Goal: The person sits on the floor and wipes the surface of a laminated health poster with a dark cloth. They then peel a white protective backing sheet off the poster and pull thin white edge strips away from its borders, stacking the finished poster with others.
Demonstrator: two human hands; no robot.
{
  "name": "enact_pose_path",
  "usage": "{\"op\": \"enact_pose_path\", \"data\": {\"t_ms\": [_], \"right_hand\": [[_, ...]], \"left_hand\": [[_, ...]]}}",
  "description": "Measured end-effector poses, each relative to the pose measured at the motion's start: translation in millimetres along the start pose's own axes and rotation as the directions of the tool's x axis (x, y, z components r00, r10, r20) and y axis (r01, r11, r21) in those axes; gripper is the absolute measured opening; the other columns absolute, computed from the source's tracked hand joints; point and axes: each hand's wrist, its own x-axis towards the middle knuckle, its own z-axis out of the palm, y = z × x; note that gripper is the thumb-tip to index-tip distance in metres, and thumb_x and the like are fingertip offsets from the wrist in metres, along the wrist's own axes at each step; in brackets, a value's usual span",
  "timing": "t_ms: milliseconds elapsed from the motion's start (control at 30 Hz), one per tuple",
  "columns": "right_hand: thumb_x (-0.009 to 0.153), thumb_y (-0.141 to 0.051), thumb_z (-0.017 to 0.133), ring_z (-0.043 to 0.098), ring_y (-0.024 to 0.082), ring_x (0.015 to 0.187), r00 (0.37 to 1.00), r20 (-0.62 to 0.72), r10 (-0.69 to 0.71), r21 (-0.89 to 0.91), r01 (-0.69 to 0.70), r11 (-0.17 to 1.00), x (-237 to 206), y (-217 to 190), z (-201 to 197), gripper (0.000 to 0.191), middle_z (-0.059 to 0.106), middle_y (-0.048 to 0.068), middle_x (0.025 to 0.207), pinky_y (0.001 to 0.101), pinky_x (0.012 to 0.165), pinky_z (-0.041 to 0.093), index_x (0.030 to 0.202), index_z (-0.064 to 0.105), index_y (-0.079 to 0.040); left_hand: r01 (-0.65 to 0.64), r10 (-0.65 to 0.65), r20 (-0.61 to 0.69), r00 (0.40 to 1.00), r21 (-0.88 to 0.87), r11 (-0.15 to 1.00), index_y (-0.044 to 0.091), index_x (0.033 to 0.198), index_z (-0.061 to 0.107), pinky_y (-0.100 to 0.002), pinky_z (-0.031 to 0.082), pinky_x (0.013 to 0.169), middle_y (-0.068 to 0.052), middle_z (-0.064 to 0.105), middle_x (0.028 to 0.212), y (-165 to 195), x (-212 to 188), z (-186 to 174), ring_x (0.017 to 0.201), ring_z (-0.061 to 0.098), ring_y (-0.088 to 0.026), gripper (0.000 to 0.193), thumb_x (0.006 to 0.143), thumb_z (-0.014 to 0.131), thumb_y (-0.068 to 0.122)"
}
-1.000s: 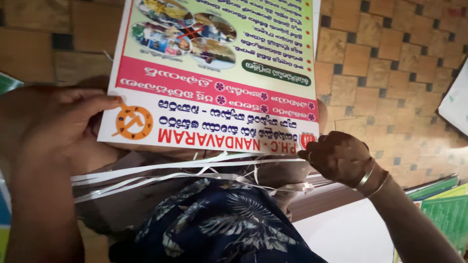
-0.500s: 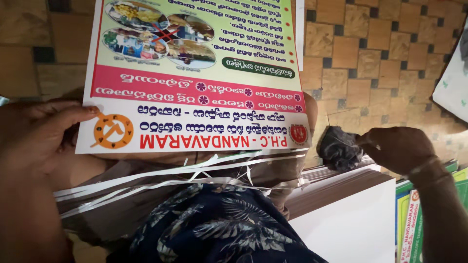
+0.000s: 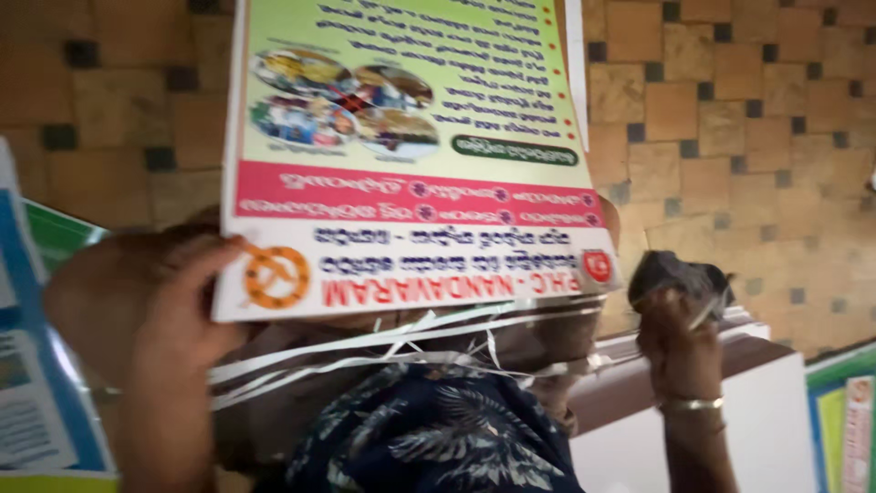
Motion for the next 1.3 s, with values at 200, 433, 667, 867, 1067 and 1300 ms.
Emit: {"op": "enact_pose_path", "data": {"t_ms": [200, 433, 667, 867, 1067, 1300], "right_hand": [[0.107, -0.038, 0.054, 0.043, 0.005, 0.056, 0.967, 0.128, 0.221, 0.478, -0.256, 0.840, -43, -5, 50, 0.046, 0.073, 0.014, 0.108, 0.0183, 0.049, 0.034, 0.137, 0.066, -0.006], [0.106, -0.024, 0.062, 0.042, 0.006, 0.055, 0.975, 0.068, 0.210, 0.640, -0.204, 0.741, -39, 13, 32, 0.038, 0.072, 0.003, 0.109, 0.0192, 0.048, 0.035, 0.139, 0.060, -0.005], [0.098, -0.008, 0.065, 0.050, 0.005, 0.072, 0.994, 0.022, -0.105, 0.256, 0.096, 0.962, -24, 53, -30, 0.036, 0.064, 0.007, 0.114, 0.0186, 0.059, 0.038, 0.133, 0.057, -0.005], [0.105, -0.008, 0.061, 0.051, 0.007, 0.055, 0.959, 0.281, 0.043, 0.569, -0.203, 0.797, -12, 46, -81, 0.032, 0.063, 0.000, 0.088, 0.0219, 0.037, 0.034, 0.138, 0.061, -0.004], [0.102, -0.004, 0.059, 0.062, 0.007, 0.068, 0.978, 0.188, 0.093, 0.499, -0.177, 0.848, 19, 10, -33, 0.036, 0.070, 0.004, 0.109, 0.0203, 0.044, 0.035, 0.138, 0.060, -0.005], [0.105, -0.005, 0.061, 0.070, 0.020, 0.084, 0.887, 0.456, 0.071, 0.564, -0.350, 0.748, 82, -21, 40, 0.047, 0.074, 0.017, 0.113, 0.0283, 0.066, 0.058, 0.150, 0.055, 0.006]], "left_hand": [[0.607, -0.695, 0.288, 0.659, -0.749, 0.266, 0.000, 0.099, 0.074, -0.024, 0.051, 0.051, -0.006, 0.074, 0.084, 89, -12, 85, 0.067, 0.067, -0.011, 0.020, 0.085, 0.073, 0.014], [0.739, -0.389, 0.645, 0.658, -0.453, 0.499, 0.004, 0.103, 0.078, -0.020, 0.047, 0.046, -0.002, 0.076, 0.079, 158, -3, 135, 0.059, 0.066, -0.006, 0.025, 0.090, 0.076, 0.026], [0.701, -0.437, 0.563, 0.702, -0.656, 0.280, 0.008, 0.128, 0.064, -0.032, 0.060, 0.085, -0.008, 0.075, 0.116, 133, 25, 150, 0.098, 0.074, -0.014, 0.039, 0.092, 0.069, 0.022], [0.513, -0.553, 0.307, 0.775, -0.816, 0.265, 0.006, 0.115, 0.066, -0.032, 0.060, 0.071, -0.010, 0.073, 0.098, 48, 121, 133, 0.079, 0.072, -0.016, 0.028, 0.097, 0.065, 0.028], [0.409, -0.543, 0.096, 0.834, -0.768, 0.493, 0.001, 0.101, 0.065, -0.029, 0.055, 0.053, -0.009, 0.071, 0.084, 42, 102, 124, 0.063, 0.066, -0.015, 0.016, 0.092, 0.073, 0.012], [0.556, -0.748, 0.107, 0.655, -0.739, 0.381, 0.001, 0.103, 0.068, -0.031, 0.056, 0.050, -0.015, 0.077, 0.081, 101, 0, 85, 0.063, 0.075, -0.021, 0.022, 0.086, 0.073, 0.014]]}}
